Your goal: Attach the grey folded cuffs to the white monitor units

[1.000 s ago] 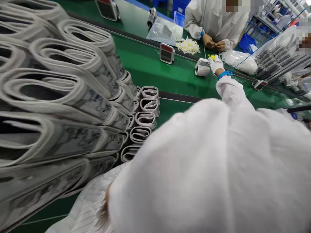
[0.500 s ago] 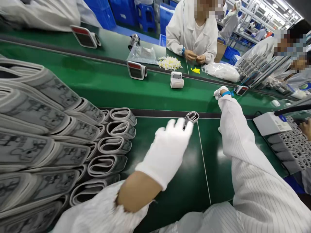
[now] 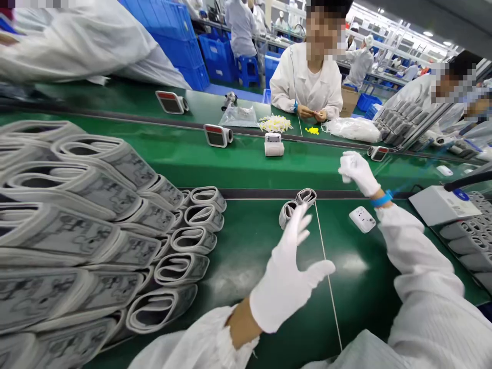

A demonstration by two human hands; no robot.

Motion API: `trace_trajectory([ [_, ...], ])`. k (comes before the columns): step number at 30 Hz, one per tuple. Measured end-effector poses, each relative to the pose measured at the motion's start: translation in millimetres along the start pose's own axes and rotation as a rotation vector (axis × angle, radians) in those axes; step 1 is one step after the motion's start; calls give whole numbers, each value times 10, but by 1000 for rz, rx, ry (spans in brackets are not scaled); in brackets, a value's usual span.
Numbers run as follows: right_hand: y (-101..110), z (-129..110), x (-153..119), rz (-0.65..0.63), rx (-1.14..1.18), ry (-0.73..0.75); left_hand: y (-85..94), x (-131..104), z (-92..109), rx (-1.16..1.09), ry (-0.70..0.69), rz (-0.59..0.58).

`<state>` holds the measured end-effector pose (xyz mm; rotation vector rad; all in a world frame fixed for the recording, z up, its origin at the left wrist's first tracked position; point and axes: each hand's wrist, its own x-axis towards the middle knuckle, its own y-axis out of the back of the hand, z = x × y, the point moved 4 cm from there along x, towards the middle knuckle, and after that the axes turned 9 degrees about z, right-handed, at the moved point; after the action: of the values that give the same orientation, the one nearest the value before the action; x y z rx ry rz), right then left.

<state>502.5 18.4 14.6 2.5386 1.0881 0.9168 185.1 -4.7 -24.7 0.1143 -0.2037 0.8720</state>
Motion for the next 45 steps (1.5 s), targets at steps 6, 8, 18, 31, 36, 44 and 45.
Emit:
trace_trajectory([
  [6, -420, -854, -1935, -287, -64, 382, -370, -229, -460, -532, 374, -88],
  [8, -590, -873, -2196, -353, -122, 527, -364, -266, -567, -440, 434, -53],
  [18, -762, -111, -1197, -175, -302, 437, -179, -269, -602, -544, 555, -263],
  [31, -468, 221, -1523, 125, 659, -391, -85, -238, -675, -668, 538, -228],
  [36, -420, -79, -1839, -86, 850, -454, -73, -207, -678, -633, 613, -263],
  [44, -466, -413, -1973, -456, 257, 31, -18, -131, -703, -651, 607, -287],
  [45, -450, -443, -1976, -436, 183, 98, -15, -116, -697, -621, 557, -270],
])
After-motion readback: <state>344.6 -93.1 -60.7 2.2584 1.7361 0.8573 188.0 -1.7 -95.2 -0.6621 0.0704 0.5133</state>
